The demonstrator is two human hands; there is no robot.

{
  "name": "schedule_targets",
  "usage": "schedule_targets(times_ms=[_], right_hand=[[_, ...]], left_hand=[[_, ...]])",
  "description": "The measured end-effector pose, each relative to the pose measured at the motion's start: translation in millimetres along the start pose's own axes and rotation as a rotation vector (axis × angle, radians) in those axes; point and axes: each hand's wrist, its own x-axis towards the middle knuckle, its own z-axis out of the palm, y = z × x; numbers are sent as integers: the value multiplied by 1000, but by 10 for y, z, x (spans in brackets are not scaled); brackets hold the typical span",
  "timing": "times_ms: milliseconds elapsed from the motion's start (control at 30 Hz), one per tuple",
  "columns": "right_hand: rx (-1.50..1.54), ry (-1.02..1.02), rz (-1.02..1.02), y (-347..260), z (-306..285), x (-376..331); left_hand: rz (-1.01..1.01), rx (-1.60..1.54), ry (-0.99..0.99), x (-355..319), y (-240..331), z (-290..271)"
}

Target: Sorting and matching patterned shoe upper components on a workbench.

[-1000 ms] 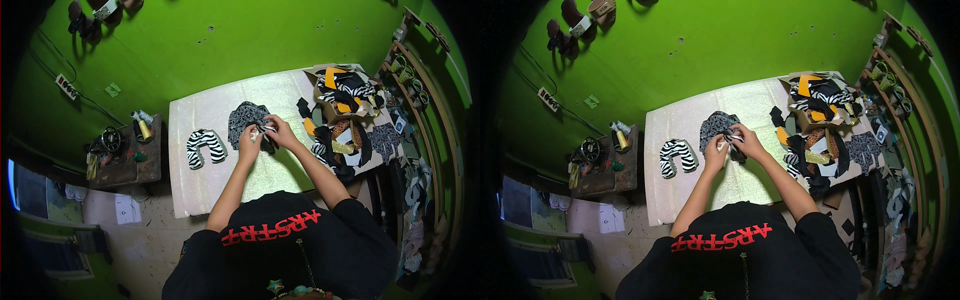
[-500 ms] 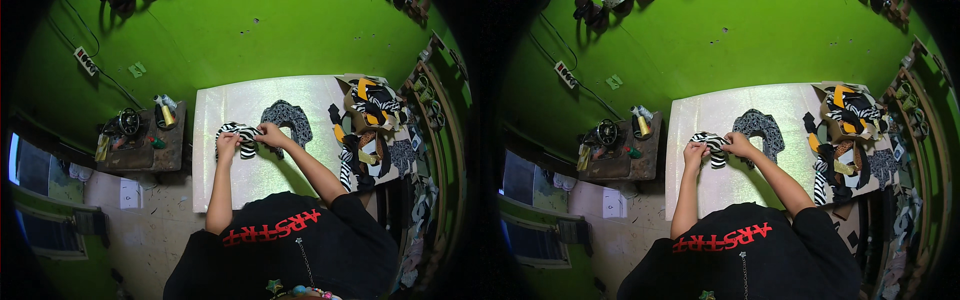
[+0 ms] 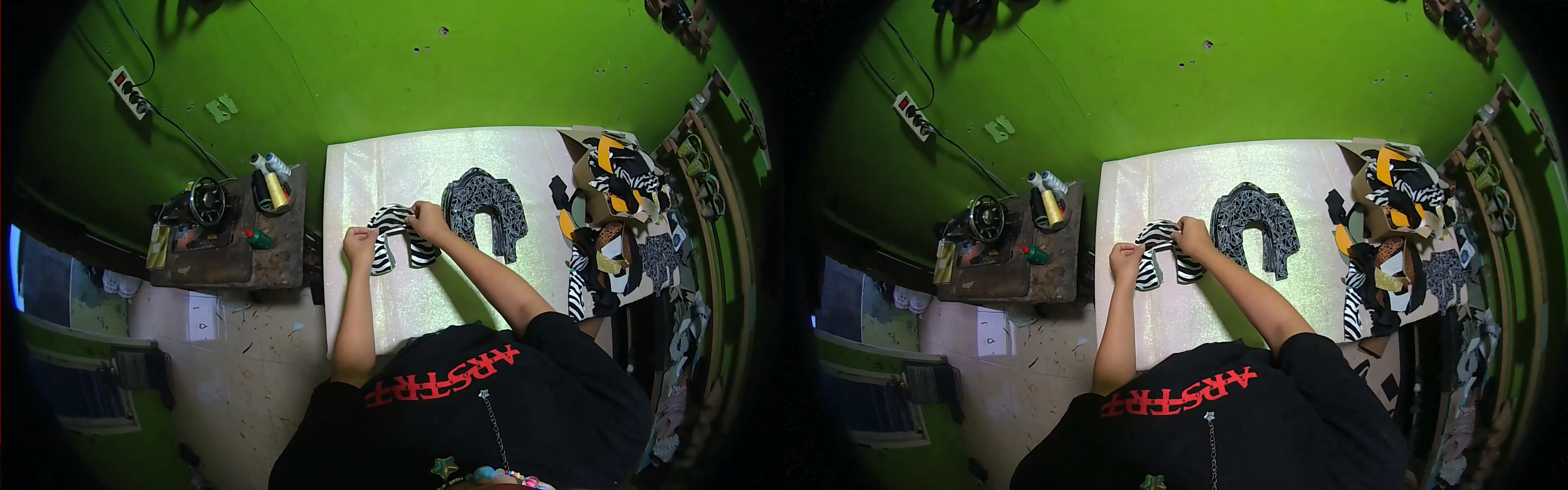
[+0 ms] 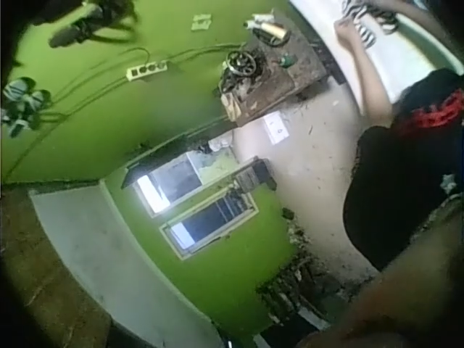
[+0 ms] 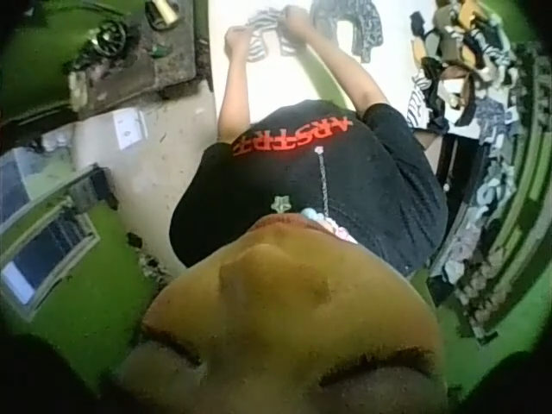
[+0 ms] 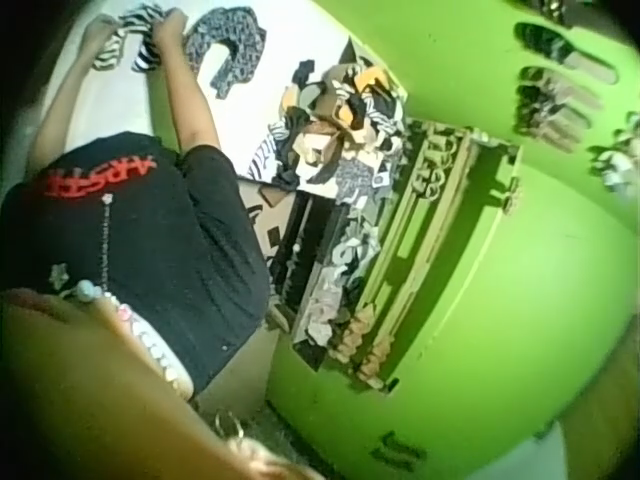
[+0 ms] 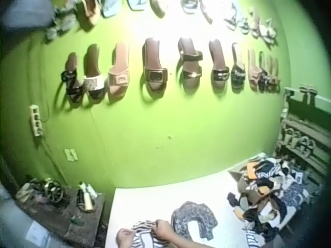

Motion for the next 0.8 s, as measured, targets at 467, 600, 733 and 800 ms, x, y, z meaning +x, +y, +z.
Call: schedule_targets(times_ms=[467, 600, 733, 800], right_hand=[[33, 114, 139, -15, 120, -53], [51, 127, 139, -32, 157, -92], [84, 203, 51, 67, 133, -158], [170, 205, -42, 136, 75, -233]], left_hand=[[-14, 217, 53, 28, -82, 71], [-29, 329, 62, -21, 25, 39], [5, 338, 41, -126, 113, 107], [31, 240, 82, -205, 108, 159]])
